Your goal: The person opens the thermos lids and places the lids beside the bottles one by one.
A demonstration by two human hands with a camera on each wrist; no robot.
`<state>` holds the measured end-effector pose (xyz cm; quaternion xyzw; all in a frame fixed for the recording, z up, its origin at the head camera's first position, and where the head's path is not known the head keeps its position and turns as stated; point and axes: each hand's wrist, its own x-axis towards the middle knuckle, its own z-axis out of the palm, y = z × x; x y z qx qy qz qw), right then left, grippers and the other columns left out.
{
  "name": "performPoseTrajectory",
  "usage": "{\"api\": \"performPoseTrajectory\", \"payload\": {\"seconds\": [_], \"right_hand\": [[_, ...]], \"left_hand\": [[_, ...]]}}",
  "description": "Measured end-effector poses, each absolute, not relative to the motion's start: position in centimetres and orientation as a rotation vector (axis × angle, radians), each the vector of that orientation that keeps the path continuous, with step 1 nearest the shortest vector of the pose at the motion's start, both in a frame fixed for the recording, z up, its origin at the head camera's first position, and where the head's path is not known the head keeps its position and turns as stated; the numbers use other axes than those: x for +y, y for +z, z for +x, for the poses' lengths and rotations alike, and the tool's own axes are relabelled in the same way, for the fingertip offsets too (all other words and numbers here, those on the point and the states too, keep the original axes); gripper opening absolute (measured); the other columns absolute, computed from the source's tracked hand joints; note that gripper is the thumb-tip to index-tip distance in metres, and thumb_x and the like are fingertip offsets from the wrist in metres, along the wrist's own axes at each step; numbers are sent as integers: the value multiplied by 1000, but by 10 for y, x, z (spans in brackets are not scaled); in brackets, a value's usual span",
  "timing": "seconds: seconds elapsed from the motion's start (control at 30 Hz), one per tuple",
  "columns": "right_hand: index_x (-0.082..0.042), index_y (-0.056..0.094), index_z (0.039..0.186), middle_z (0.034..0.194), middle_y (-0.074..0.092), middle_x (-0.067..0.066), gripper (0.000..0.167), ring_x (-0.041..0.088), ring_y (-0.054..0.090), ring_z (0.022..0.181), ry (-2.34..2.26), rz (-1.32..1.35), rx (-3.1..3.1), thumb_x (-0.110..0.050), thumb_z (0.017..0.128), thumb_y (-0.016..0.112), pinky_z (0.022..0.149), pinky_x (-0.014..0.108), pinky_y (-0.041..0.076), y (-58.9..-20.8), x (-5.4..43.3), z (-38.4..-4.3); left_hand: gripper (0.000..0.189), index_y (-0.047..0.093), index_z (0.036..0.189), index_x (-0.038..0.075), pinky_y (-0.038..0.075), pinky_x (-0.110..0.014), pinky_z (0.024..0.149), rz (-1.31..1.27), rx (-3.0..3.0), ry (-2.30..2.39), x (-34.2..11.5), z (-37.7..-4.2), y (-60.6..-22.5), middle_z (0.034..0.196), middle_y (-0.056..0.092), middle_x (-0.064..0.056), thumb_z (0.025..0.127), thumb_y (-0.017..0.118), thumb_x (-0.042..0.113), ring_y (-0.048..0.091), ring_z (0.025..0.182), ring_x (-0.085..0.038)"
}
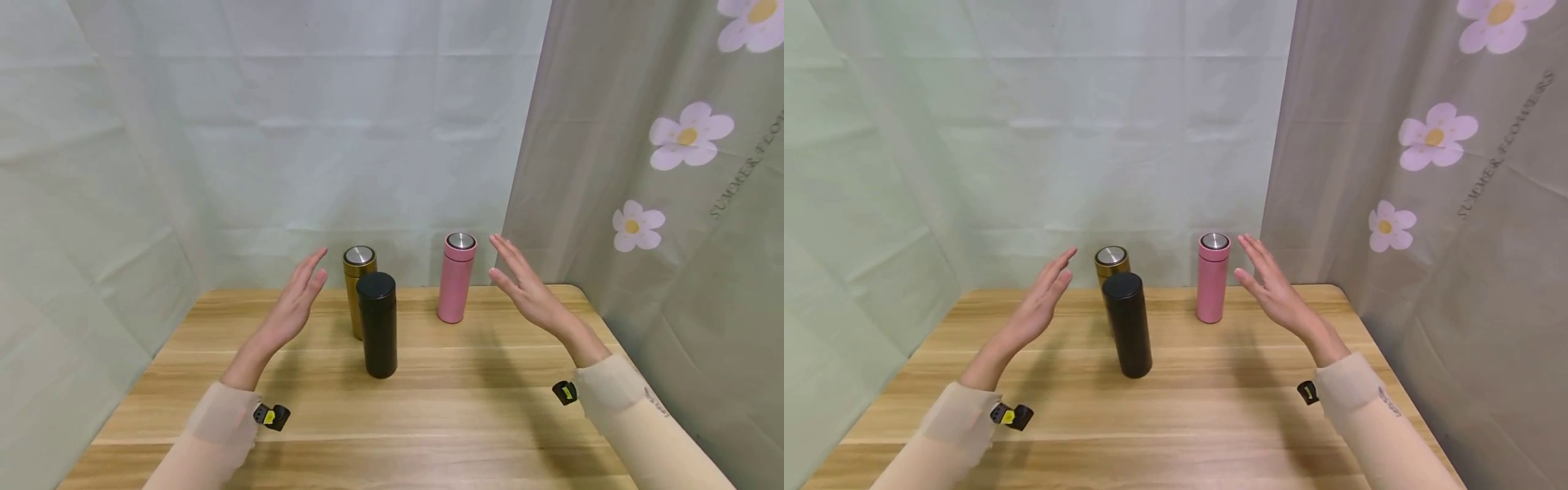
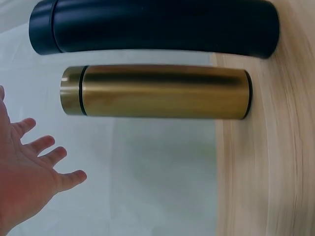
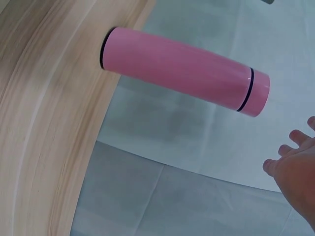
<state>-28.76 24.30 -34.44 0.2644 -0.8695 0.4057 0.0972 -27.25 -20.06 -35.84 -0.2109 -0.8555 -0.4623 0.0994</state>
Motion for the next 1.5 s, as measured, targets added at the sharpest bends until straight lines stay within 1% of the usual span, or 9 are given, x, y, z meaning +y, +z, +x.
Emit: {"api": "performPoseTrajectory", "payload": {"seconds": [0.2,0.4,0.67,0.73,0.9,1.03,1.17,1.3,1.5], "right_hand": [[-30,15,168,175,7,4,65,30,4,160,1252,801,-2557,-27,112,47,116,77,16,-345,242,-285],[-32,17,167,174,8,2,65,30,5,160,1284,807,-2549,-27,111,49,115,78,16,-343,240,-279],[-32,25,166,172,16,0,68,31,11,158,1291,822,-2539,-25,107,59,115,78,15,-344,231,-271],[-31,26,165,172,17,-1,69,31,13,158,1292,829,-2535,-25,106,61,115,78,16,-344,229,-269],[-27,30,165,170,21,2,69,32,17,157,1307,832,-2527,-25,104,63,113,78,22,-344,224,-264],[-24,31,164,169,24,4,68,33,19,156,1302,851,-2539,-25,105,63,113,77,24,-346,220,-260],[-24,32,164,168,26,4,66,32,20,156,1274,866,-2545,-24,105,63,115,75,23,-350,216,-259],[-24,34,163,166,28,4,65,33,23,155,1288,861,-2536,-25,105,63,113,77,25,-351,212,-256],[-24,37,161,163,31,6,63,33,28,152,1300,915,-2526,-22,104,65,114,75,27,-355,203,-254]], "left_hand": [[57,21,167,24,14,-72,119,-654,-2520,-1388,-195,-266,-359,173,15,-9,114,33,42,12,158,-36],[57,21,167,25,15,-74,118,-654,-2534,-1390,-193,-262,-360,172,15,-10,114,34,42,14,157,-38],[59,22,167,27,23,-73,116,-652,-2538,-1434,-187,-256,-364,170,21,-11,113,41,40,21,155,-37],[60,22,167,26,23,-71,117,-654,-2532,-1458,-185,-255,-365,169,23,-11,112,44,39,22,154,-37],[62,24,166,17,22,-65,121,-669,-2518,-1497,-179,-252,-366,167,26,-13,111,49,34,25,153,-37],[66,24,166,15,20,-61,123,-684,-2512,-1513,-176,-253,-369,166,27,-15,110,53,33,27,152,-37],[68,24,165,14,20,-61,123,-699,-2508,-1531,-175,-254,-372,165,28,-16,108,56,33,29,152,-38],[69,24,165,12,22,-61,123,-709,-2515,-1548,-174,-254,-375,163,29,-17,107,58,32,32,150,-39],[74,22,165,8,25,-62,121,-714,-2541,-1581,-170,-254,-380,161,33,-19,106,60,33,35,147,-41]]}}
